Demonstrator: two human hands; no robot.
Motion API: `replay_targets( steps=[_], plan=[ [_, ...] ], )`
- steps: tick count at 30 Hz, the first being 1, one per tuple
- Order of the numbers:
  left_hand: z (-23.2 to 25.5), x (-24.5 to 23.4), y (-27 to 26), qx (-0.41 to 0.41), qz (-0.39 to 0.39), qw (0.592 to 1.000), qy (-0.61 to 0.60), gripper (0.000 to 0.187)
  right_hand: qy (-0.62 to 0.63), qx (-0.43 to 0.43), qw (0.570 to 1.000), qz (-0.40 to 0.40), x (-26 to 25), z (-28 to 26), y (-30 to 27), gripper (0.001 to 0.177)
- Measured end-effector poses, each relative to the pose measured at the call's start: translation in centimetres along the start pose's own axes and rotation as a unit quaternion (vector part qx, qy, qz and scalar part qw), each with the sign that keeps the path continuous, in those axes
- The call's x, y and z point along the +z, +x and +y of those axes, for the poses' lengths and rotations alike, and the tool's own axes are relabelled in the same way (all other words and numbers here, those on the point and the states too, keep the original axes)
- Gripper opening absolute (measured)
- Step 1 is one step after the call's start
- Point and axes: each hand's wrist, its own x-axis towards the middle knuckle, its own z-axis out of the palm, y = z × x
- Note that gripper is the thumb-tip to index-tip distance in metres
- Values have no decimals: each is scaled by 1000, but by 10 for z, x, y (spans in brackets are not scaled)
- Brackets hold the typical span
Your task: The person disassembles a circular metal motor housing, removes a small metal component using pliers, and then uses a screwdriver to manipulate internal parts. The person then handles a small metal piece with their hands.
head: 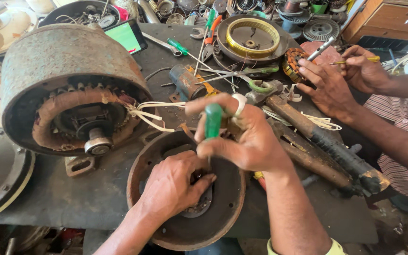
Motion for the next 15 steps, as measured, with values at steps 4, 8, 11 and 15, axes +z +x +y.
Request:
replay_targets(
  steps=[4, 8, 11, 15],
  plan=[
    [1, -3, 0, -23, -21, 999, -23, 20, 126, 35, 991, -20, -5, -3, -2, 49],
    [4, 0, 2, -57, -31, 998, 17, 22, 106, 13, 994, -2, -10, 10, -8, 40],
    [5, 0, 5, -44, -31, 998, 28, 25, 43, 35, 997, 46, -5, 5, -6, 50],
    [2, 1, 4, -17, -37, 999, 35, 30, 27, 22, 998, 45, -33, -10, -4, 53]
  ],
)
